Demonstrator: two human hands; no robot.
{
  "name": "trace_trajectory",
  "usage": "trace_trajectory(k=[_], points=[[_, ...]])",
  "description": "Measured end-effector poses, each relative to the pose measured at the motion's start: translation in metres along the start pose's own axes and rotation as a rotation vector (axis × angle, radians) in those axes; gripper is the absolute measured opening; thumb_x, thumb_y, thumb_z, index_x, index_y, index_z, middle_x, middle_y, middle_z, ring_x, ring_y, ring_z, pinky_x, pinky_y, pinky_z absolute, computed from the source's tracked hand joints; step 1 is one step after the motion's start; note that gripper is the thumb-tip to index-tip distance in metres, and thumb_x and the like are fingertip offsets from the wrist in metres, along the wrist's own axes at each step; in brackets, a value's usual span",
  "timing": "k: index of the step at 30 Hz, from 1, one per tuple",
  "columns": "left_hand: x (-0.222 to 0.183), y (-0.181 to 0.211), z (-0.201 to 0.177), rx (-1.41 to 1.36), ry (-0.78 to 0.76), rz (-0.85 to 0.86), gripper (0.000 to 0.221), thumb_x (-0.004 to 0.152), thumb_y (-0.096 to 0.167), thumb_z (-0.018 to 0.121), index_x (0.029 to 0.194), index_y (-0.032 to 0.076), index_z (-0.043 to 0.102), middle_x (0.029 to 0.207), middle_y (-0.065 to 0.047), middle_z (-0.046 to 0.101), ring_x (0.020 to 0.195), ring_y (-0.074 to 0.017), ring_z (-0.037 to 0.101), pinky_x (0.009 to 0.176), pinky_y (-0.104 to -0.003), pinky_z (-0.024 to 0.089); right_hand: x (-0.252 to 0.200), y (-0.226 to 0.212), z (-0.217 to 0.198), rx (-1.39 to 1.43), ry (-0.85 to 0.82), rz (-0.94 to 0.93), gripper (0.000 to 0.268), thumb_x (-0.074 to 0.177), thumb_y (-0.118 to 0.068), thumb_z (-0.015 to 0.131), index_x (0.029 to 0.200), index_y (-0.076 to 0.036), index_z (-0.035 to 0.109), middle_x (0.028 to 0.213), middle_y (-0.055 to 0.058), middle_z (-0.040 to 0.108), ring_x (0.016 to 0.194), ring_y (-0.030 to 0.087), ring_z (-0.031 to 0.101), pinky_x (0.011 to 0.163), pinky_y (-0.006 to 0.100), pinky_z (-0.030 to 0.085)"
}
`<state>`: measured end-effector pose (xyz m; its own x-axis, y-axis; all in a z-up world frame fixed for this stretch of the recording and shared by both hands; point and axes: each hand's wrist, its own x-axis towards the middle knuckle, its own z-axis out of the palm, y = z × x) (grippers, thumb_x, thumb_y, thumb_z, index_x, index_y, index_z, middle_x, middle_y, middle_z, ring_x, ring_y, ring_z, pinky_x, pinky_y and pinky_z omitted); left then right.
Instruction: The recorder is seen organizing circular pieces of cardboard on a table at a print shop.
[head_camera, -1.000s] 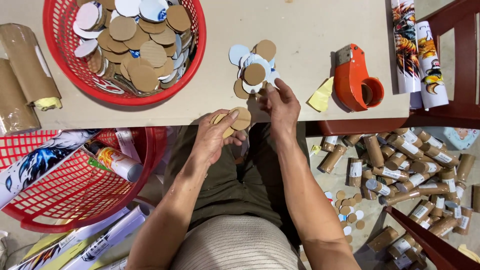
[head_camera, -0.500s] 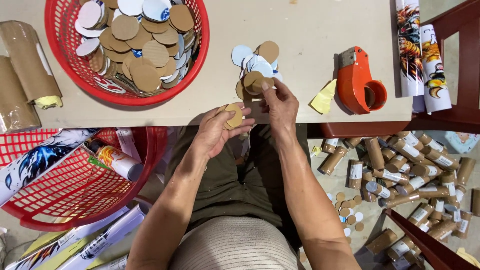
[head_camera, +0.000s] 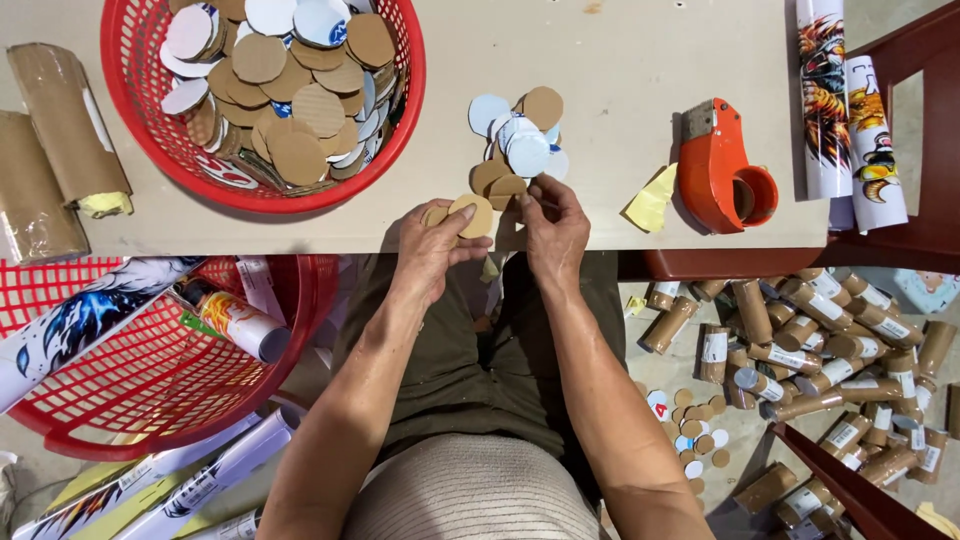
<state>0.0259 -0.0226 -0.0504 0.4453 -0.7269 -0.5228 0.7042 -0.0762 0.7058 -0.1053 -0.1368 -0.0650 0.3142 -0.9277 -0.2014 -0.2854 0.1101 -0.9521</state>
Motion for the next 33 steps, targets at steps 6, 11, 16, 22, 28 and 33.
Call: trace_trajectory(k=[6,11,16,22,28,33], points=[[0.016,-0.008,-0.007,-0.023,0.097,-0.010,0.046,0.092,0.013,0.069,0.128,-0.002,0.044,0.110,-0.026,0.067,0.085,-0.0330,0.078,0.073,-0.037,0.069,-0.008,-0.005,0.000,0.232,-0.015,-0.035,0.033,0.099,-0.013,0.067,0.127,0.004,0.064,0.110,0.013,0.075,0.097,0.016,0.073,0.084,0.029,0.061],[0.010,-0.005,-0.005,0.055,0.031,-0.001,0.038,0.093,0.016,0.071,0.120,-0.006,0.057,0.100,-0.024,0.070,0.074,-0.0262,0.076,0.063,-0.033,0.066,-0.028,0.004,-0.001,0.239,-0.052,-0.032,0.030,0.099,-0.014,0.069,0.123,0.003,0.068,0.106,0.011,0.074,0.093,0.013,0.069,0.080,0.027,0.058],[0.003,-0.001,0.004,0.126,-0.019,-0.016,0.035,0.093,0.020,0.074,0.112,-0.007,0.063,0.091,-0.022,0.069,0.061,-0.0231,0.072,0.053,-0.034,0.060,-0.031,0.011,0.002,0.190,-0.194,0.000,0.022,0.097,-0.016,0.073,0.112,0.000,0.071,0.095,0.005,0.074,0.085,0.010,0.068,0.073,0.025,0.057],[-0.003,0.007,0.001,0.045,-0.110,-0.087,0.045,0.099,0.031,0.056,0.126,-0.005,0.056,0.110,-0.024,0.071,0.078,-0.0282,0.079,0.066,-0.035,0.068,-0.014,-0.011,-0.003,0.274,-0.095,0.150,0.023,0.099,-0.020,0.074,0.102,0.003,0.075,0.081,0.006,0.070,0.067,0.012,0.063,0.059,0.027,0.053],[-0.006,0.005,-0.008,0.052,-0.130,-0.080,0.042,0.098,0.028,0.059,0.127,-0.002,0.058,0.117,-0.022,0.069,0.088,-0.0275,0.080,0.070,-0.036,0.069,-0.023,-0.032,-0.002,0.227,-0.075,0.152,0.032,0.095,-0.023,0.071,0.118,0.000,0.072,0.088,0.006,0.075,0.067,0.011,0.065,0.057,0.025,0.052],[-0.002,-0.008,-0.006,0.104,-0.078,0.035,0.039,0.096,0.028,0.075,0.109,-0.008,0.064,0.097,-0.026,0.070,0.070,-0.0293,0.074,0.061,-0.037,0.065,-0.038,-0.011,0.001,0.182,-0.279,0.098,0.024,0.096,-0.016,0.075,0.111,0.003,0.074,0.086,0.008,0.074,0.073,0.010,0.068,0.064,0.025,0.056]])
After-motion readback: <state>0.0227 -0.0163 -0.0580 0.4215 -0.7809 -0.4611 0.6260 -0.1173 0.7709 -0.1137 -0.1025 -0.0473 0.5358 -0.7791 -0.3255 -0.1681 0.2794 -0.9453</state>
